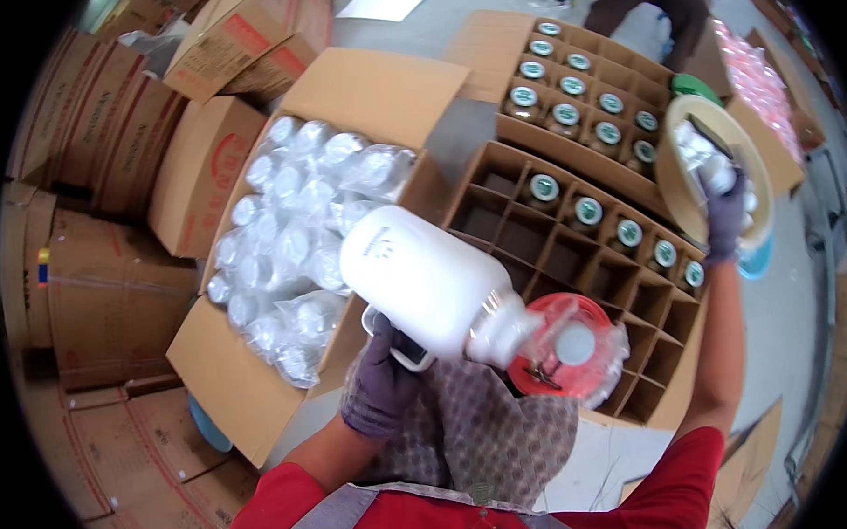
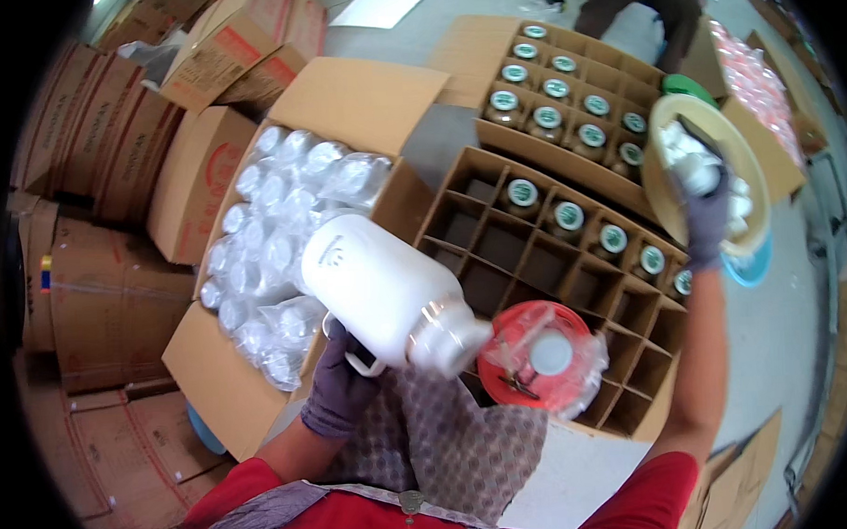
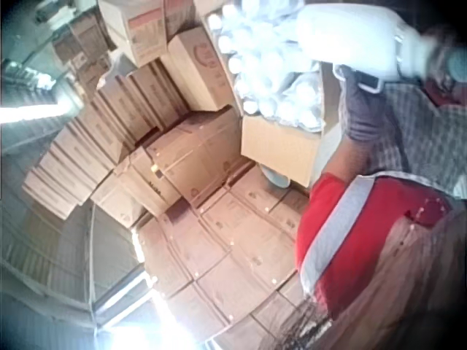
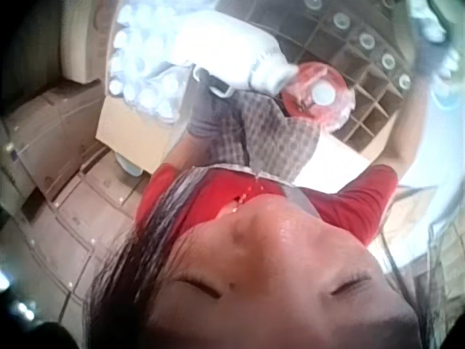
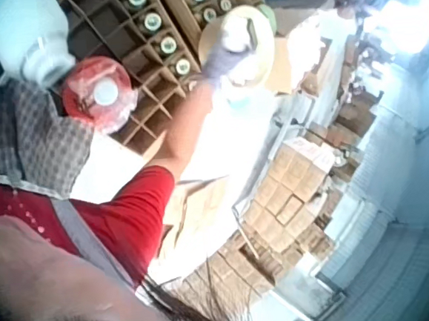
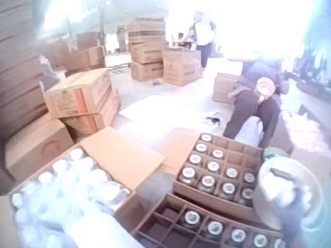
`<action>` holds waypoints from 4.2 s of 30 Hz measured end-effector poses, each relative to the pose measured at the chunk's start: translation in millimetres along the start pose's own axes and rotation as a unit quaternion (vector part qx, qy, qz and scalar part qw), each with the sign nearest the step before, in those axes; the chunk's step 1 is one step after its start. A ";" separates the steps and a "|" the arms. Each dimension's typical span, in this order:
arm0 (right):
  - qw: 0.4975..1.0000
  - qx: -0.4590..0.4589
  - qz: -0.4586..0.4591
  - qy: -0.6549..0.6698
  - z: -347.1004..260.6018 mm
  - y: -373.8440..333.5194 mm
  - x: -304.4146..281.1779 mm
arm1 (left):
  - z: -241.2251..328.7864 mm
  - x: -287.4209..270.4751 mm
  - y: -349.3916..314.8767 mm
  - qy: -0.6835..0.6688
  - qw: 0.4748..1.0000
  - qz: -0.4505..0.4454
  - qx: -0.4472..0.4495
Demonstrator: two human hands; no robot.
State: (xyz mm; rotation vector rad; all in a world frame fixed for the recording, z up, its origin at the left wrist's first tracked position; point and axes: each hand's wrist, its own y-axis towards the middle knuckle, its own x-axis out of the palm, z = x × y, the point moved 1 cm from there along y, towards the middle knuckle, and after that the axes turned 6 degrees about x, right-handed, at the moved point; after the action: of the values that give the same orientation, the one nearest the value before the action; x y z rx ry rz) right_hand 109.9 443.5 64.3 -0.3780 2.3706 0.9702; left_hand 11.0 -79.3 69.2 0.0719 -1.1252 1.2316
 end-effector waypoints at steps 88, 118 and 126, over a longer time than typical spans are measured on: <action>0.848 0.188 -0.484 0.105 -353.1 -318.5 -176.8 | 108.6 -66.8 -135.5 0.549 0.095 -0.633 0.537; 0.820 0.380 -0.325 0.280 -169.8 -290.3 -25.3 | -5.1 22.9 15.9 0.697 0.543 -0.392 0.259; 0.904 0.001 -0.377 0.202 -220.6 -305.9 -124.3 | -58.8 29.8 46.8 0.494 0.733 -0.463 -0.068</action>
State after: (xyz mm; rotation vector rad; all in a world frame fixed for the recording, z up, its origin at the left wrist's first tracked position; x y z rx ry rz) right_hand 263.1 78.5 96.2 -1.4831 2.2277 0.5391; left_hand 9.7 -5.1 37.3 -0.1223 -0.1145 0.1424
